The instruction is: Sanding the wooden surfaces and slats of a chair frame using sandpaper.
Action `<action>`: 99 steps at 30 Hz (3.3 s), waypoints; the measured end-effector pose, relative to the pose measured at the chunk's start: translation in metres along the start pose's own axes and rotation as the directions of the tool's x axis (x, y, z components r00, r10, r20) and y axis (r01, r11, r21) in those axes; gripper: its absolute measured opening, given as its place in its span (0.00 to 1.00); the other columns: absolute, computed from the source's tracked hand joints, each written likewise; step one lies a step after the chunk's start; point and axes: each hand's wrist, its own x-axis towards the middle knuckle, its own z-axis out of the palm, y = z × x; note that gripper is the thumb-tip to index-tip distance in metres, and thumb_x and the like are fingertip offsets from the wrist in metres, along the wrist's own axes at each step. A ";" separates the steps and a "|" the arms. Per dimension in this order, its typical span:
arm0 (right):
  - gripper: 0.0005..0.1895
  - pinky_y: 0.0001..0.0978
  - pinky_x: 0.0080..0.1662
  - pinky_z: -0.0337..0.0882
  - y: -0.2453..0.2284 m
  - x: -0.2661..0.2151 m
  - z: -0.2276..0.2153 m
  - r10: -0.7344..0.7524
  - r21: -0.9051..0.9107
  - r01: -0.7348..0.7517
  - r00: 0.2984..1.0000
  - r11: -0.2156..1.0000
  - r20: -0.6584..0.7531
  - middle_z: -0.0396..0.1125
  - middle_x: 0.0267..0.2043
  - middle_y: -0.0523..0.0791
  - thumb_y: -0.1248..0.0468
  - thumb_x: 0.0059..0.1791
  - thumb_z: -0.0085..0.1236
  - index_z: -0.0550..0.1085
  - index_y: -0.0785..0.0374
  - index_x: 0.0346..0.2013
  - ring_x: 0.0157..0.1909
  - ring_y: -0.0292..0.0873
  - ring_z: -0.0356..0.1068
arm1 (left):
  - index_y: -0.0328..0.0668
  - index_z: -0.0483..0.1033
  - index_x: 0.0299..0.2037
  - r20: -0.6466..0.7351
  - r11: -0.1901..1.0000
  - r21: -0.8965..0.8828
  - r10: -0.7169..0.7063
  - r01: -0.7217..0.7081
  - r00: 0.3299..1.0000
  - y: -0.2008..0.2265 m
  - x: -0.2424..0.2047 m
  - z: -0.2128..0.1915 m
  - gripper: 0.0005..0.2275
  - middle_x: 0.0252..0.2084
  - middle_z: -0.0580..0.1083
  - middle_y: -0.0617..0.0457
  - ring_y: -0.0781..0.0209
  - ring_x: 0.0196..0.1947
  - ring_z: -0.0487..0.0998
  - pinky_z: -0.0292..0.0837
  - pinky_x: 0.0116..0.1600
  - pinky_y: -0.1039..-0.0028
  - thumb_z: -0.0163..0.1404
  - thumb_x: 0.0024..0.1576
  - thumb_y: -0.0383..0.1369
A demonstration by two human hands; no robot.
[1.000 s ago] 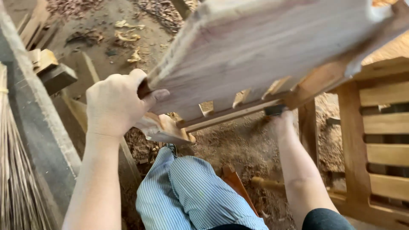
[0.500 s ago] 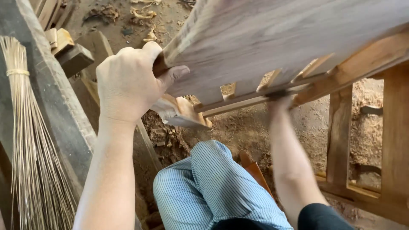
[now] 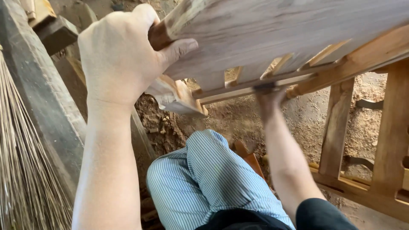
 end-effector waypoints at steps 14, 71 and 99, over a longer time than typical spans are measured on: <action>0.39 0.42 0.56 0.69 0.168 -0.018 -0.008 0.298 0.062 -0.293 0.951 0.954 -0.079 0.58 0.55 0.53 0.30 0.48 0.26 0.61 0.59 0.55 0.56 0.48 0.62 | 0.48 0.77 0.29 -0.151 0.997 0.011 0.076 -0.075 0.986 -0.007 -0.004 0.012 0.28 0.19 0.72 0.63 0.72 0.17 0.73 0.68 0.24 0.80 0.49 0.53 0.67; 0.22 0.32 0.39 0.75 0.040 -0.013 -0.001 0.179 0.013 -0.179 0.982 0.984 -0.051 0.66 0.41 0.48 0.46 0.57 0.42 0.70 0.63 0.47 0.39 0.42 0.67 | 0.50 0.73 0.26 -0.197 1.000 -0.005 0.024 -0.025 0.980 0.007 -0.021 0.006 0.30 0.16 0.69 0.61 0.69 0.16 0.71 0.66 0.24 0.77 0.48 0.50 0.70; 0.49 0.54 0.74 0.47 -0.096 0.005 0.020 -0.388 -0.563 0.419 0.904 0.712 0.181 0.44 0.73 0.49 0.29 0.49 0.37 0.43 0.54 0.74 0.78 0.46 0.42 | 0.48 0.76 0.25 -0.029 0.998 0.062 -0.001 0.003 1.000 0.017 -0.027 -0.018 0.29 0.17 0.70 0.60 0.68 0.15 0.71 0.65 0.23 0.78 0.46 0.48 0.68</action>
